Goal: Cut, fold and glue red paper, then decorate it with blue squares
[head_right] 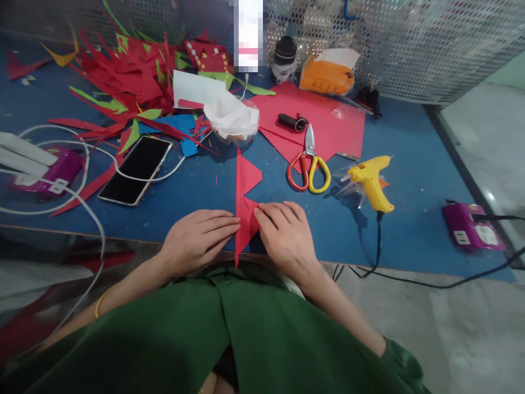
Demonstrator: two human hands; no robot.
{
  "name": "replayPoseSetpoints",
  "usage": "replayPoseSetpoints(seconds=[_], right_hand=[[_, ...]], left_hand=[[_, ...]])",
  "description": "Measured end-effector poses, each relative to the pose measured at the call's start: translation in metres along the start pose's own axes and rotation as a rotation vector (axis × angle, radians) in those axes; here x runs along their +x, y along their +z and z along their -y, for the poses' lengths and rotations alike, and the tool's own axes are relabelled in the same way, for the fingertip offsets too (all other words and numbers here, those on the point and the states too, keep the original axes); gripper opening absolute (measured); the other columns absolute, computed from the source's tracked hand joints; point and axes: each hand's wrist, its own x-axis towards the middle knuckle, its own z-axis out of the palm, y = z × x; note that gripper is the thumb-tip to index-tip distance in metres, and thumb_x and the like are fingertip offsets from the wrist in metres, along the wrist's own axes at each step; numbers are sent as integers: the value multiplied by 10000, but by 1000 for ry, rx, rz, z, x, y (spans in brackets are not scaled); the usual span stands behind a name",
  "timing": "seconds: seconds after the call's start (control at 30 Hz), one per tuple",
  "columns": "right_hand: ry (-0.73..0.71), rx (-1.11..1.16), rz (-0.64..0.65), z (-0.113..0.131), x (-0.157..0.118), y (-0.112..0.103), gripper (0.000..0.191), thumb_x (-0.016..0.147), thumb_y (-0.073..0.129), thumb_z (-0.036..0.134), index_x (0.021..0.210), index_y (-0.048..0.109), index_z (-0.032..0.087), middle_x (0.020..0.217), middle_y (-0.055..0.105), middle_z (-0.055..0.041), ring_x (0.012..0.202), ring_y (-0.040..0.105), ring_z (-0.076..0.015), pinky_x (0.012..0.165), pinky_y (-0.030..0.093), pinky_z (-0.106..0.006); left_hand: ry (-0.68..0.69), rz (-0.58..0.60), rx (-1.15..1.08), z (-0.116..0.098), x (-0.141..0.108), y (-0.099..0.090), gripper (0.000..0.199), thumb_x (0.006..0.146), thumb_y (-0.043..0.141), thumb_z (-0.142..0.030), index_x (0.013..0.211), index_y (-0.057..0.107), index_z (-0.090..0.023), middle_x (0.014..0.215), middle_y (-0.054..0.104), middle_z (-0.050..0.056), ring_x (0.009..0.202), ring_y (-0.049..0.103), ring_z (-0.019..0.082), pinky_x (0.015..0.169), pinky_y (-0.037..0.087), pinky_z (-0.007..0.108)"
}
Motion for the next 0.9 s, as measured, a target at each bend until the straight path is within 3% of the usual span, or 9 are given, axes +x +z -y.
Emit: replayPoseSetpoints(seconds=[0.17,0.37,0.5,0.7,0.9], right_hand=[[-160,62,-19,8,-6,-2,217,964,542,136,1087,716,178,1102,764,-82,1024,650,-214,945,445,-385],[133,254,-50,12,-5,6,170,961,594,181,949,754,239,893,762,-24,832,646,-177,751,440,-338],[206,312,1,8,-2,8,165,967,594,230,939,754,258,776,719,-2,758,630,-177,728,408,-349],[415,439,38,7,4,8,83,924,631,256,988,679,237,827,763,-7,777,680,-195,757,448,-356],[444,447,44,7,7,8,106,894,667,239,994,633,232,810,765,4,781,684,-205,750,446,-352]], left_hand=[[-33,-14,-29,1,-1,2,216,943,556,-153,1086,717,-155,1111,772,60,1045,704,225,853,560,377],[-138,-12,-126,0,2,0,164,915,600,-151,1014,727,-184,1082,779,36,1041,707,216,854,555,367],[-237,-53,-150,-4,5,4,111,928,623,-194,956,730,-201,1029,786,24,994,717,205,833,539,357],[-399,-113,-201,-9,11,11,66,895,685,-219,843,722,-201,945,772,28,888,703,182,746,487,339],[-465,-104,-265,-8,12,11,70,878,713,-231,821,708,-191,945,740,41,897,667,187,769,488,342]])
